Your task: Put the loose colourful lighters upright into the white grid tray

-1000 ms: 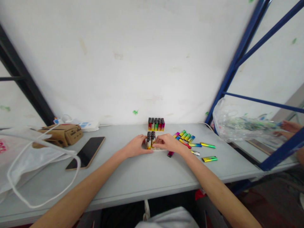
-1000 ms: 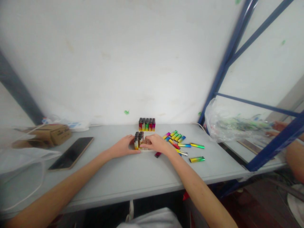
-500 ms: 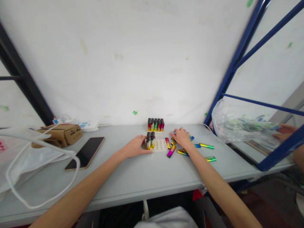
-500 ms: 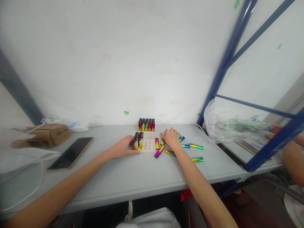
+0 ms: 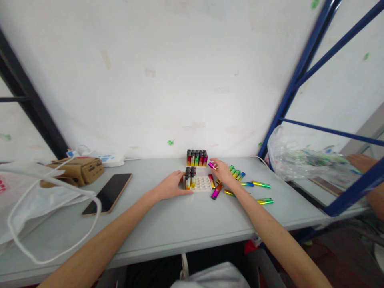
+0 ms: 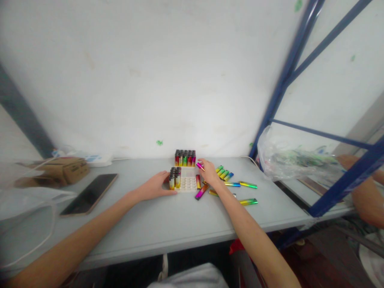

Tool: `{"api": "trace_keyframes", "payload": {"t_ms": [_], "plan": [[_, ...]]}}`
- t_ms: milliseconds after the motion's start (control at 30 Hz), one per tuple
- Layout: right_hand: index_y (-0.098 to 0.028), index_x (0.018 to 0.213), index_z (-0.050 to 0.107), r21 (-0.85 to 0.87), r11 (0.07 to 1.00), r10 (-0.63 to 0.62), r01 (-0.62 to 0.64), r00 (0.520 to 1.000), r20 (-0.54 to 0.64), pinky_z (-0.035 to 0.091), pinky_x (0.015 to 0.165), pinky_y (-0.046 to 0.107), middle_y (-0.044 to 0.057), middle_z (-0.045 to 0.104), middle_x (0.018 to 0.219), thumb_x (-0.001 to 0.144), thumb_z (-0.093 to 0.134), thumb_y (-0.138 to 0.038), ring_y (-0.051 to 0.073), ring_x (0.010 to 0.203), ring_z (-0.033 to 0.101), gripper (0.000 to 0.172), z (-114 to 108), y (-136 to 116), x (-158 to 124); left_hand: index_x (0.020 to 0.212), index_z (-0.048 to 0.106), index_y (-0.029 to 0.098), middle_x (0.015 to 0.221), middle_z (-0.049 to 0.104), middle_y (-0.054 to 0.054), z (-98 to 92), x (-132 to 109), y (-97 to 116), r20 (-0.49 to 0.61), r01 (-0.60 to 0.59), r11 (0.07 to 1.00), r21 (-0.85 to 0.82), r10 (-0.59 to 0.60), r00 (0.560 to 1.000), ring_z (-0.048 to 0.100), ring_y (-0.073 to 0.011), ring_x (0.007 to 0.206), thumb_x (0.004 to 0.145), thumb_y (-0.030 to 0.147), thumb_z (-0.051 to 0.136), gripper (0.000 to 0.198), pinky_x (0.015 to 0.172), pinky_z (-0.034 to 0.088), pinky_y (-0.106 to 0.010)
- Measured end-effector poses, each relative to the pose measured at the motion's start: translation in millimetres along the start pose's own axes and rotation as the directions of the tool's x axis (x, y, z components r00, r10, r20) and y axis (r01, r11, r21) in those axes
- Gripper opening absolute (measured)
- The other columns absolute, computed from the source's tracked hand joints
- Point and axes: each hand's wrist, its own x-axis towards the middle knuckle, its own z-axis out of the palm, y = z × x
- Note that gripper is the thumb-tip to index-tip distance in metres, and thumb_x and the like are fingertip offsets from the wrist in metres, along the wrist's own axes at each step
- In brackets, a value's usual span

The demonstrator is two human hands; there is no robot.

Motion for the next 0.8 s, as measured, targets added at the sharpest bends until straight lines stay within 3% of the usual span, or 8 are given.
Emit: {"api": "trace_keyframes", "payload": {"t_ms": [167, 300, 433, 567, 700, 800], "plan": [[-0.017, 0.122, 0.067, 0.391, 0.92, 0.059, -0.012, 0.992, -0.11, 0.054, 0.096, 0.04, 0.011, 0.075, 0.115, 0.086, 0.066, -0.027, 0.023, 0.103, 0.068, 0.038, -5.5, -8.3, 2.1, 0.105, 0.065, 0.021, 0.096, 0.066, -0.008, 0.0, -0.1, 0.5, -0.001, -0.008, 1.0, -0.018, 0.008, 1.0, 0.064, -0.0295, 0.091, 0.073, 0.068, 0.076, 0.058, 0.078, 0.051, -0.038], [-0.019, 0.12, 0.065, 0.691, 0.72, 0.09, -0.056, 0.996, -0.012, 0.056, 0.074, 0.031, 0.01, 0.072, 0.115, 0.081, 0.072, -0.042, 0.02, 0.091, 0.067, 0.046, -5.1, -24.0, -1.6, 0.104, 0.066, 0.021, 0.097, 0.067, -0.008, 1.1, 0.3, -0.9, -0.007, -0.001, 1.0, -0.021, 0.001, 1.0, 0.064, -0.0302, 0.092, 0.072, 0.069, 0.076, 0.059, 0.079, 0.051, -0.038], [-0.025, 0.121, 0.057, 0.787, 0.598, 0.098, -0.152, 0.988, 0.116, 0.044, 0.05, 0.022, 0.0, 0.065, 0.093, 0.082, 0.071, -0.057, 0.011, 0.061, 0.054, 0.052, -3.0, -38.5, -9.7, 0.106, 0.066, 0.02, 0.097, 0.067, -0.008, 1.4, 0.5, -1.4, 0.009, -0.008, 1.0, -0.003, 0.008, 1.0, 0.064, -0.0314, 0.094, 0.075, 0.071, 0.074, 0.06, 0.082, 0.051, -0.039], [-0.027, 0.121, 0.051, 0.74, 0.639, 0.093, -0.208, 0.977, 0.193, 0.028, 0.041, 0.019, -0.01, 0.046, 0.068, 0.087, 0.06, -0.067, 0.008, 0.045, 0.033, 0.054, 0.8, -46.0, -14.0, 0.107, 0.066, 0.02, 0.098, 0.066, -0.008, 1.4, 0.0, -1.3, 0.002, -0.007, 1.0, -0.022, 0.007, 1.0, 0.064, -0.0311, 0.094, 0.074, 0.071, 0.074, 0.061, 0.081, 0.051, -0.039], [-0.021, 0.09, 0.057, 0.609, 0.786, 0.066, -0.101, 0.995, 0.08, 0.035, 0.047, 0.023, -0.007, 0.042, 0.062, 0.088, 0.056, -0.072, 0.011, 0.052, 0.04, 0.051, 5.2, -46.1, -14.6, 0.108, 0.066, 0.02, 0.098, 0.066, -0.008, 1.5, -0.3, -1.5, 0.0, 0.001, 1.0, -0.027, -0.001, 1.0, 0.063, -0.0308, 0.094, 0.073, 0.07, 0.075, 0.061, 0.081, 0.051, -0.039], [-0.021, 0.066, 0.047, 0.528, 0.846, 0.063, -0.077, 0.997, 0.044, 0.033, 0.051, 0.026, -0.004, 0.041, 0.059, 0.088, 0.053, -0.074, 0.012, 0.055, 0.04, 0.057, 7.6, -44.2, -15.1, 0.108, 0.065, 0.019, 0.099, 0.065, -0.009, 2.0, -0.2, -2.3, 0.007, 0.0, 1.0, -0.023, 0.0, 1.0, 0.063, -0.0306, 0.094, 0.074, 0.07, 0.075, 0.061, 0.081, 0.051, -0.039]]}}
